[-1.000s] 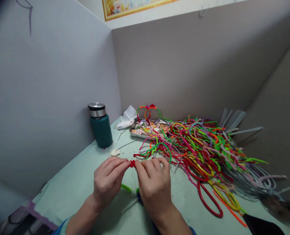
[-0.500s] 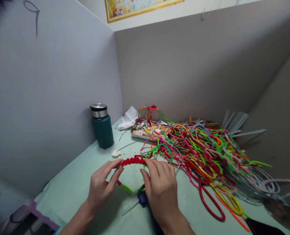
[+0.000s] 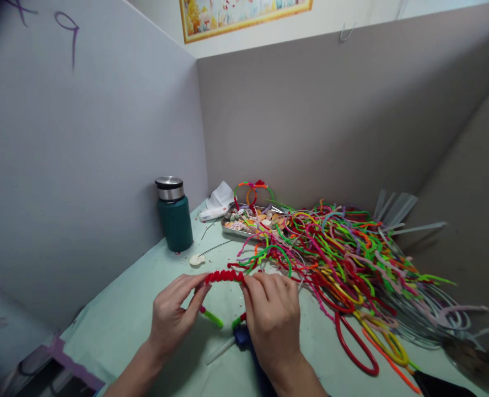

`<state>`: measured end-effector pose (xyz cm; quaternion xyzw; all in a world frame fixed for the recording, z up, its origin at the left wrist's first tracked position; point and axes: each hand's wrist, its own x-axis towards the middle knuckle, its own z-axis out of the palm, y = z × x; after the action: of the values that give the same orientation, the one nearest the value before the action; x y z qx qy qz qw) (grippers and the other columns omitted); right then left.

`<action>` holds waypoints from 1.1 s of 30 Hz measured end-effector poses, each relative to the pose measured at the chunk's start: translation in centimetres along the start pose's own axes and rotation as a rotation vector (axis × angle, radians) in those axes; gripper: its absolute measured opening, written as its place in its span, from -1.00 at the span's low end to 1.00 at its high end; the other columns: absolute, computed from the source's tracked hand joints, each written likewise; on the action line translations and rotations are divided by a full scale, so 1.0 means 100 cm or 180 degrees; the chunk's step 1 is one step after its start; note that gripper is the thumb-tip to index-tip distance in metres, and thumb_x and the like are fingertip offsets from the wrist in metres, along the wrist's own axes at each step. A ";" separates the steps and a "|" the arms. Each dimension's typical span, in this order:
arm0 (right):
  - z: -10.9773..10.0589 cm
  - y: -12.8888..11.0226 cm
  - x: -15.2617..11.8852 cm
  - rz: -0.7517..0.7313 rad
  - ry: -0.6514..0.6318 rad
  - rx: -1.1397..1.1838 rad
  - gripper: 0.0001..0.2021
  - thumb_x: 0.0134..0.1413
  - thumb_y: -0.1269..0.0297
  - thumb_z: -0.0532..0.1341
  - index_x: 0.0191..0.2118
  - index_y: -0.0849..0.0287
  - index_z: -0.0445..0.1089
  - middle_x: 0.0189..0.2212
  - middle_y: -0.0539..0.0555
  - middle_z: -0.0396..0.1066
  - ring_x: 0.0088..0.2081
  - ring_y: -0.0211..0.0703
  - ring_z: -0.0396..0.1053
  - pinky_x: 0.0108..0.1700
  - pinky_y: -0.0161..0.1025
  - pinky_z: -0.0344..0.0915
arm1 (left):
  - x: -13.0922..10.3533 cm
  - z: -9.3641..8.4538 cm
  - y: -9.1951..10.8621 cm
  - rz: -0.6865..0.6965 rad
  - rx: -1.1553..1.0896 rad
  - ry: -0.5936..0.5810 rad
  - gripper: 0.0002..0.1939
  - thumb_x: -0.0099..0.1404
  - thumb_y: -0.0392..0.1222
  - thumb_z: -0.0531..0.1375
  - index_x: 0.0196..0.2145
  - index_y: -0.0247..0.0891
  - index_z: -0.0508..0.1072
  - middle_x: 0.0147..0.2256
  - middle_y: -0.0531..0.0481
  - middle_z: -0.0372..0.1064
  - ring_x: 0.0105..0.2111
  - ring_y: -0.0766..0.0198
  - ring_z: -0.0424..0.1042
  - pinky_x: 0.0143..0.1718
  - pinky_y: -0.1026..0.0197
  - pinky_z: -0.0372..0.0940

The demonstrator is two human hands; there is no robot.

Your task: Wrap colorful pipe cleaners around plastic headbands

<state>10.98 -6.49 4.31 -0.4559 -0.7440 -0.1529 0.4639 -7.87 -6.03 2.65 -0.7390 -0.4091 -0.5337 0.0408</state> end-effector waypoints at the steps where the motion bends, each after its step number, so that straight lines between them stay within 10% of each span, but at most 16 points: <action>1: 0.000 -0.001 0.000 -0.0020 0.0009 -0.0019 -0.89 0.14 0.41 0.14 -0.25 0.20 0.42 -0.37 0.10 0.44 -0.30 -0.09 0.30 -0.17 -0.10 0.12 | 0.000 0.000 0.000 0.0021 0.0081 0.0016 -0.69 0.18 -0.37 0.18 -0.08 -0.26 0.41 -0.31 -0.09 0.47 -0.36 0.26 0.42 -0.32 0.22 0.33; 33: -0.003 -0.007 0.004 -0.0041 -0.0083 0.0259 -0.89 0.14 0.40 0.14 -0.24 0.20 0.41 -0.36 0.09 0.44 -0.30 -0.11 0.30 -0.15 -0.10 0.11 | 0.016 0.007 0.007 0.0762 0.0426 0.0032 -0.58 0.17 -0.41 0.19 -0.01 -0.17 0.34 -0.07 -0.15 0.39 -0.11 0.14 0.35 -0.12 0.05 0.33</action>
<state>10.48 -6.84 4.91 -0.4338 -0.7585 -0.1196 0.4714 -6.74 -5.25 3.87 -0.7755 -0.3524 -0.5002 0.1555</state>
